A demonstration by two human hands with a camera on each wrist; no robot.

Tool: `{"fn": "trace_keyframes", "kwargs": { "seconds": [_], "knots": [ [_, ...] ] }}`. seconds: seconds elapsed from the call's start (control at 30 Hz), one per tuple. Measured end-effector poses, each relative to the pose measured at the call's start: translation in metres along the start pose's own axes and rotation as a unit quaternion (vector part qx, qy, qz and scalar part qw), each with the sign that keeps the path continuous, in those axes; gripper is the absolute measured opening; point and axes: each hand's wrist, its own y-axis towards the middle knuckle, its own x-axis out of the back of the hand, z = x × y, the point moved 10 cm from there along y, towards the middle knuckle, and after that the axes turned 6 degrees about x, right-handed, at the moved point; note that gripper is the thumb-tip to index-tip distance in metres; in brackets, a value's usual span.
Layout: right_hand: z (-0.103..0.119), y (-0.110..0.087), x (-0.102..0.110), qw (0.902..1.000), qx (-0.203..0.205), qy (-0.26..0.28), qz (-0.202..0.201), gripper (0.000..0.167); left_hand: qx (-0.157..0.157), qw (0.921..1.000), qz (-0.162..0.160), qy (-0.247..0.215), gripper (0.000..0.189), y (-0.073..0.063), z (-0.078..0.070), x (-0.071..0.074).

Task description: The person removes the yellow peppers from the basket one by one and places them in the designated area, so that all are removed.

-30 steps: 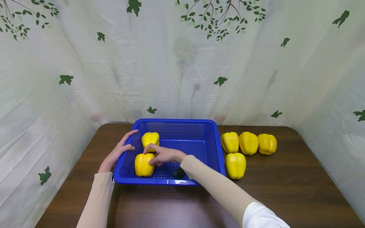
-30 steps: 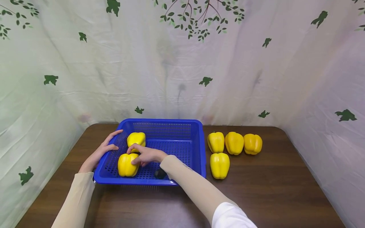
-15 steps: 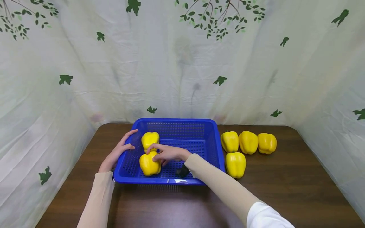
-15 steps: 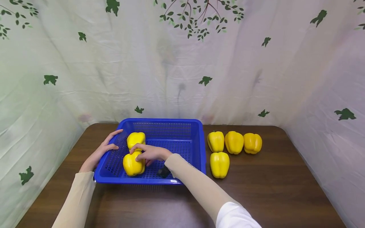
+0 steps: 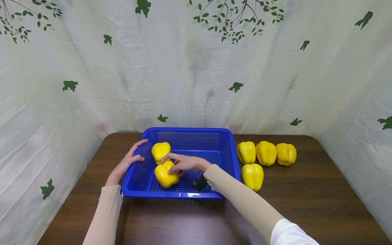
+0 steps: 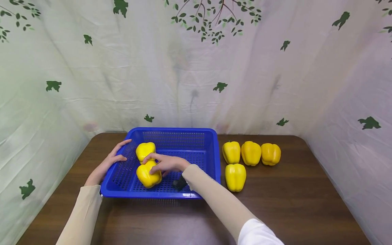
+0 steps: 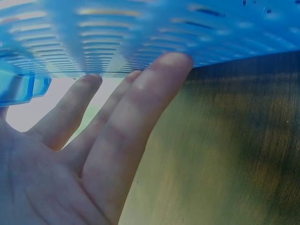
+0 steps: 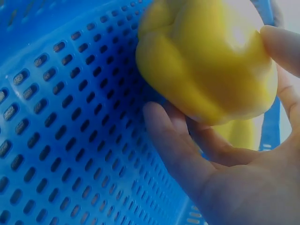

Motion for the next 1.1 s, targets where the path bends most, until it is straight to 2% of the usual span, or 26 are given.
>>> {"fn": "trace_keyframes", "kwargs": {
  "seconds": [0.2,0.6,0.8,1.1],
  "knots": [
    [0.002,-0.009,0.004,0.9998,0.006,0.016,0.006,0.037,0.0,1.0,-0.001,0.001,0.068,-0.001,-0.001,0.0],
    [0.0,-0.028,0.016,0.998,0.011,0.061,-0.014,0.036,-0.003,1.0,-0.002,0.004,0.066,-0.001,0.0,-0.001],
    [0.001,-0.036,0.023,0.997,0.021,0.067,-0.031,0.037,-0.01,0.9999,0.001,0.0,0.066,0.0,0.0,0.0],
    [0.012,-0.049,0.034,0.9954,0.051,0.057,-0.057,0.046,-0.013,0.9999,0.001,-0.001,0.066,-0.002,-0.002,-0.001]
  ]
}}
